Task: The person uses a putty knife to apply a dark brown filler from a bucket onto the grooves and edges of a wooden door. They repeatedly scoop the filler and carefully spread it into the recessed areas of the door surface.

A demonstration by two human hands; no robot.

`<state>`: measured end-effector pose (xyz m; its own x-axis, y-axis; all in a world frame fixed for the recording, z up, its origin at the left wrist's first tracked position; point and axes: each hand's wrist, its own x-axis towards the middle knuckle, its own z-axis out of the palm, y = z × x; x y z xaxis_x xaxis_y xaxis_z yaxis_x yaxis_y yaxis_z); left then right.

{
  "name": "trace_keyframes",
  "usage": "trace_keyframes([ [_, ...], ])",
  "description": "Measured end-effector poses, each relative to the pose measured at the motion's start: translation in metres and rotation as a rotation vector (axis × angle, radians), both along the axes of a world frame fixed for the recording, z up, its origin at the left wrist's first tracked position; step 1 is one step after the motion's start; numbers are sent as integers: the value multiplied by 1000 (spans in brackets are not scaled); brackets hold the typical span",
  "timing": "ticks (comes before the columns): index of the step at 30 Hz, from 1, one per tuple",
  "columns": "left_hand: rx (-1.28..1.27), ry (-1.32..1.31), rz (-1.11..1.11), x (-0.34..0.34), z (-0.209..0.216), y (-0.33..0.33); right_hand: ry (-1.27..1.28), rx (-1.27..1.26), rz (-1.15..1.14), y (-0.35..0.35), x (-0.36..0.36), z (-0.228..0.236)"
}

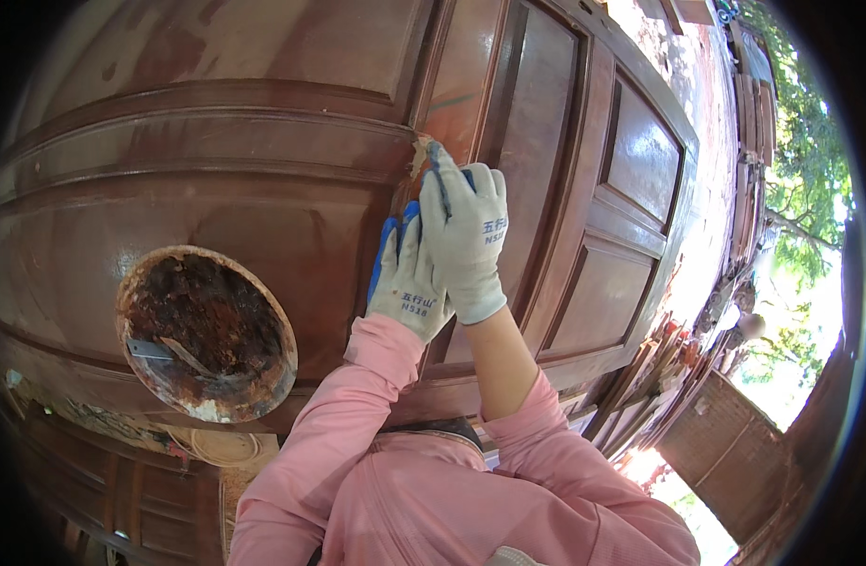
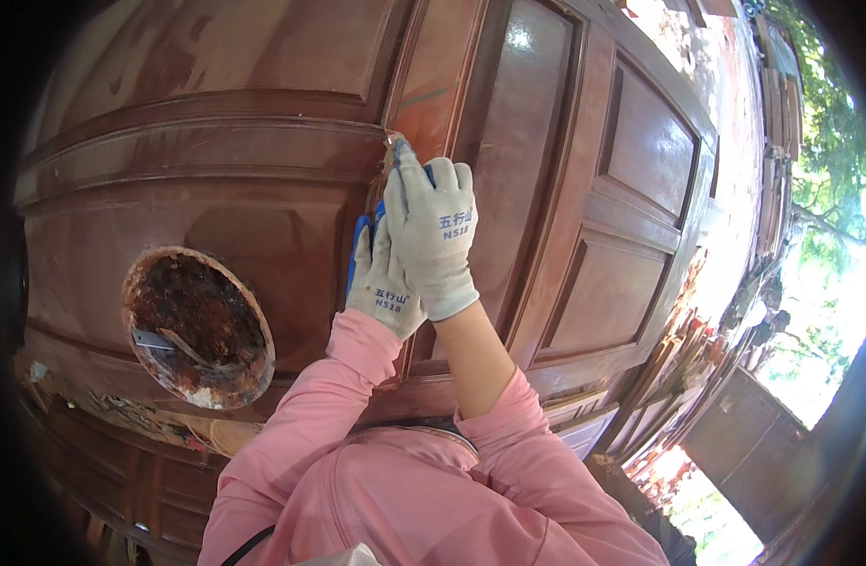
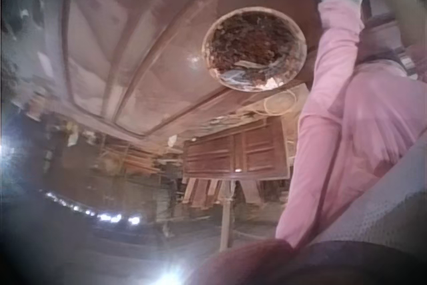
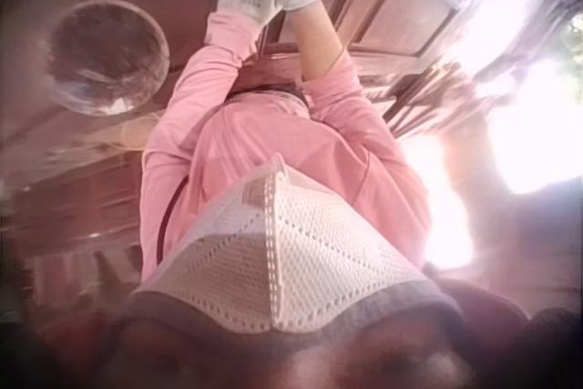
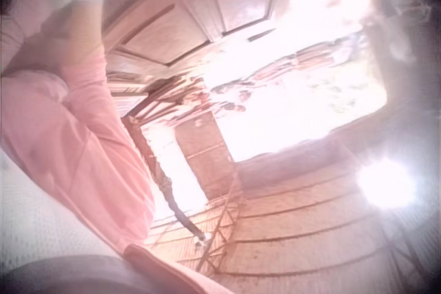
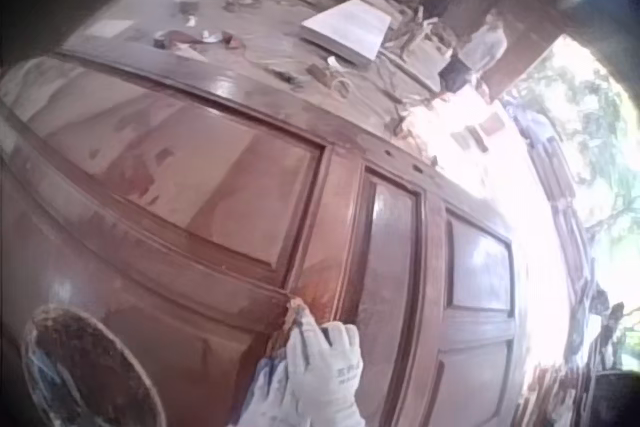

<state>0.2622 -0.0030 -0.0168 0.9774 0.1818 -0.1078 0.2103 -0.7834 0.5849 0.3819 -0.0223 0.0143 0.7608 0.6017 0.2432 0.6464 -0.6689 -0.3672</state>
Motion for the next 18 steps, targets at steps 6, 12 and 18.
trace_keyframes([
  [6,76,136,-77,2,4,1,33,-124,10,3,-9,9],
  [12,47,112,-58,6,6,2,148,-23,-84,4,-12,14],
  [18,40,216,-121,9,17,8,76,-46,-140,19,-15,10],
])
